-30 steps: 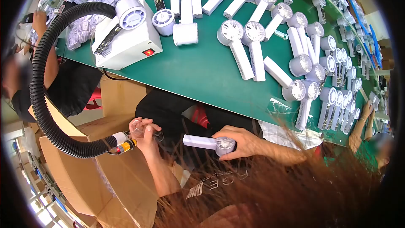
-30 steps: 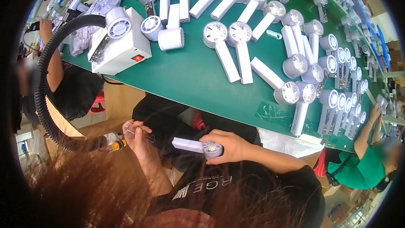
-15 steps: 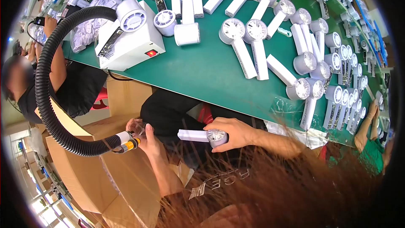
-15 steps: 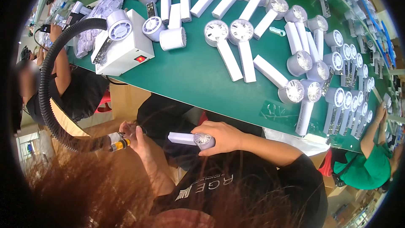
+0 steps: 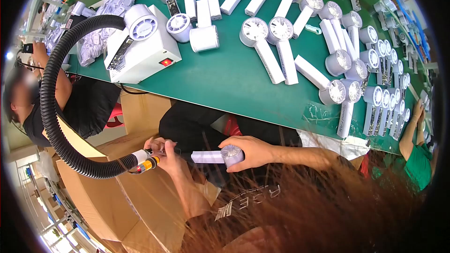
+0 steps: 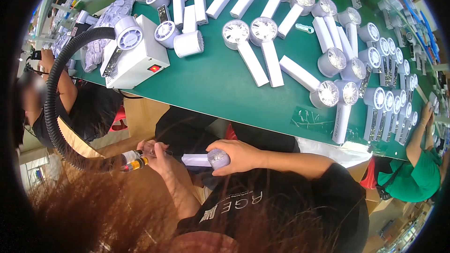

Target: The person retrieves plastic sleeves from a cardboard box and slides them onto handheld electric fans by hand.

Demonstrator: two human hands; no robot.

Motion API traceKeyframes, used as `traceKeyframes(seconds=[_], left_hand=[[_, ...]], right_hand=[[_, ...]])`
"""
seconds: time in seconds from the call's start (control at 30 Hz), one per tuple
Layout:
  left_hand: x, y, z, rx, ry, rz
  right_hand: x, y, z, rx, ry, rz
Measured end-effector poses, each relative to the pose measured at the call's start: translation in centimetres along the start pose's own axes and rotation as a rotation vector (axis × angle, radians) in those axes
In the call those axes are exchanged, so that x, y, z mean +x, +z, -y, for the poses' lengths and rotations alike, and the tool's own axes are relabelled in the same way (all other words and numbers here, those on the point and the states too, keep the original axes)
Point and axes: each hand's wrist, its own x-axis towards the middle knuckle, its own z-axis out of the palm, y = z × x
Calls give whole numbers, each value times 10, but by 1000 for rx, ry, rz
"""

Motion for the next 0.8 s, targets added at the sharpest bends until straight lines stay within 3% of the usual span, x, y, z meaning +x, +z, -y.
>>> traceKeyframes(seconds=[0.1,0.17,0.27,0.37,0.47,0.7,0.8], left_hand=[[-2,-4,-8,7,-90,-16],[-2,-19,-6,46,-139,20],[-1,-55,-12,111,-424,202],[-1,-54,-25,-116,-251,286],[-3,-69,-23,-175,-306,364],[-2,-85,-17,-165,-344,265],[-8,-94,-4,-201,-333,161]], right_hand=[[2,-1,-1,47,22,-21],[7,8,-8,237,118,-67],[21,33,-18,521,227,-205],[43,52,-3,895,362,-295],[64,67,7,1075,430,-272],[94,78,15,745,238,-152],[94,73,14,56,-221,-222]])
